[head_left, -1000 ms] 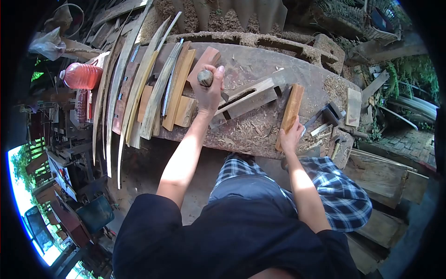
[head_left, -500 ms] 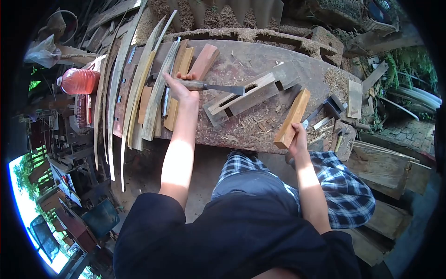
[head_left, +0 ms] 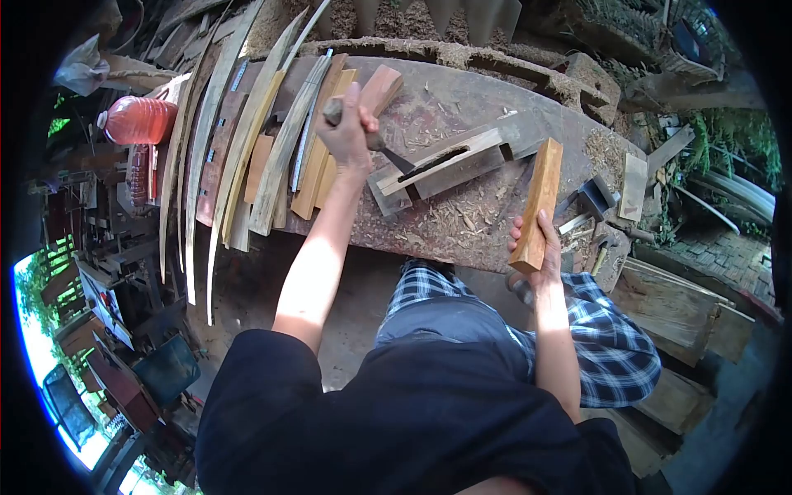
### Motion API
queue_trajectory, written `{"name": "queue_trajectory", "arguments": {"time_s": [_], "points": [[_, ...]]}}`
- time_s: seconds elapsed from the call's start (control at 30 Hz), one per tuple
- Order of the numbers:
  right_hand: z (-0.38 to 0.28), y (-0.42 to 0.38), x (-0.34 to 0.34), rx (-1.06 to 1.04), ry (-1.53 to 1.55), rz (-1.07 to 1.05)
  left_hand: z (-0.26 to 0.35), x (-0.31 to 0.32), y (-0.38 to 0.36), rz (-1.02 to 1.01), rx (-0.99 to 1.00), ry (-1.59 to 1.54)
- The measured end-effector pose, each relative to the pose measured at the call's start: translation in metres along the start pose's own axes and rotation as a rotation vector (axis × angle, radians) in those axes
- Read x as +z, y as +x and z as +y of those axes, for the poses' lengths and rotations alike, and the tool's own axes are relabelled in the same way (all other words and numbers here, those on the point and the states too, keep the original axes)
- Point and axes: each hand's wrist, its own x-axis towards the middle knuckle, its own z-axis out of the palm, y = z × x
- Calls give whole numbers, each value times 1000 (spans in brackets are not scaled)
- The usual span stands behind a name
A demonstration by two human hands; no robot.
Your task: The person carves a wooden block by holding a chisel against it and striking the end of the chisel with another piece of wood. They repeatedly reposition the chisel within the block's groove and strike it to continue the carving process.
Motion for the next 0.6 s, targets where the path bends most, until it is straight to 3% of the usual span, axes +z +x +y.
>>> {"name": "queue_trajectory", "arguments": {"time_s": [0.07, 0.17, 0.4, 0.6], "points": [[2, 1, 7, 6, -74, -28, -7, 10, -10, -166, 46, 81], [5, -5, 21, -75, -285, -1, -12, 21, -23, -236, 117, 208], [-4, -21, 55, -219, -687, -61, -33, 11, -25, -240, 261, 372], [-5, -26, 77, -292, -858, -94, -35, 11, -24, -239, 332, 452]]}}
